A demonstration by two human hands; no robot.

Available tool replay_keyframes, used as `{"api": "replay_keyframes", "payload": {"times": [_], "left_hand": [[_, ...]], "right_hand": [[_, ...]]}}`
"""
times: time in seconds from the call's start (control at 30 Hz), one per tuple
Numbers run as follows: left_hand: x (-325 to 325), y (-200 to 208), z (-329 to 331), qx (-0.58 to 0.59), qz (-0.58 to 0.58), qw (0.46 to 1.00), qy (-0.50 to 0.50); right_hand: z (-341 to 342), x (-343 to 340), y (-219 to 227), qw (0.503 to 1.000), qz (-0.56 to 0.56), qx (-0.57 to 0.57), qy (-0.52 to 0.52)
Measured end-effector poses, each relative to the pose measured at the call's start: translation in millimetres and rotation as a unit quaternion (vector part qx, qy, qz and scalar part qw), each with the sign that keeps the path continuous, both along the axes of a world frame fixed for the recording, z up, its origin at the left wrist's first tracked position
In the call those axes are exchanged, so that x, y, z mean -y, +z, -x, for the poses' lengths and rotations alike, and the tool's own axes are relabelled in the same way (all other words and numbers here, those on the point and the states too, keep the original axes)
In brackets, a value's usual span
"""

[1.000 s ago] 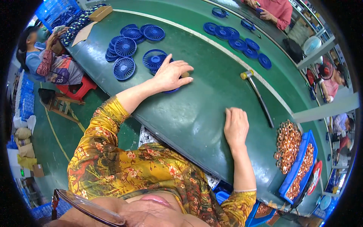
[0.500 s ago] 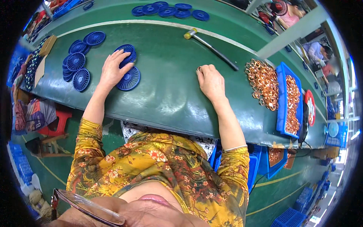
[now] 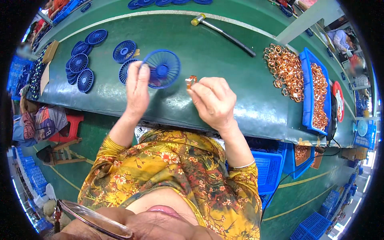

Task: Assembling metal rings into blue plastic fan components using a mallet on a factory line.

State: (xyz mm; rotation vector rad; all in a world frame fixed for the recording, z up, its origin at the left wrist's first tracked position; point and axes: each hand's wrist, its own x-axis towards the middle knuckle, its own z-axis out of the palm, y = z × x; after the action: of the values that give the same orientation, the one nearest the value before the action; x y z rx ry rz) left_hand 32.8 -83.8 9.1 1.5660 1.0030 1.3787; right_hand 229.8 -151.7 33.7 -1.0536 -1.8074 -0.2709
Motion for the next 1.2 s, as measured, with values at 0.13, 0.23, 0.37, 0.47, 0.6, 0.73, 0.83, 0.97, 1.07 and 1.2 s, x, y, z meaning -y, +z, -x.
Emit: {"api": "replay_keyframes", "payload": {"times": [0.13, 0.23, 0.37, 0.47, 0.6, 0.73, 0.83, 0.97, 1.07, 1.2], "left_hand": [[24.8, 0.4, -22.6, 0.061, 0.071, 0.991, -0.096], [37.0, 4.8, -34.5, 0.067, 0.056, 0.991, -0.102], [39.4, -10.2, -36.7, -0.001, 0.019, 0.995, -0.093], [46.6, -6.6, -37.2, -0.065, 0.010, 0.995, -0.081], [47.5, -3.5, -38.5, -0.093, 0.038, 0.988, -0.115], [32.1, -3.1, -39.6, 0.002, 0.064, 0.982, -0.178], [31.9, 12.0, -30.9, 0.083, 0.216, 0.928, -0.293], [45.3, 21.6, -16.4, 0.116, 0.266, 0.884, -0.366], [42.5, 10.6, -29.3, 0.083, 0.237, 0.886, -0.389], [47.7, -5.3, -35.8, 0.156, 0.261, 0.843, -0.444]], "right_hand": [[10.5, 2.1, -0.9, 1.000, -0.015, -0.013, 0.018], [14.4, 3.0, -1.1, 0.999, 0.046, -0.009, -0.009], [18.1, 8.0, -0.2, 0.990, 0.132, -0.004, -0.042], [13.0, 15.5, 0.2, 0.981, 0.189, 0.013, -0.028], [7.9, 16.9, -13.0, 0.985, 0.171, 0.017, -0.026], [13.9, 16.6, -11.3, 0.984, 0.122, -0.044, -0.118], [5.5, 18.3, -2.1, 0.987, 0.143, 0.023, -0.070], [-5.6, 30.2, 24.6, 0.981, 0.179, 0.061, 0.045], [-12.5, 36.5, 16.8, 0.976, 0.202, 0.068, 0.047], [-11.1, 48.8, 4.6, 0.972, 0.226, 0.003, 0.061]]}}
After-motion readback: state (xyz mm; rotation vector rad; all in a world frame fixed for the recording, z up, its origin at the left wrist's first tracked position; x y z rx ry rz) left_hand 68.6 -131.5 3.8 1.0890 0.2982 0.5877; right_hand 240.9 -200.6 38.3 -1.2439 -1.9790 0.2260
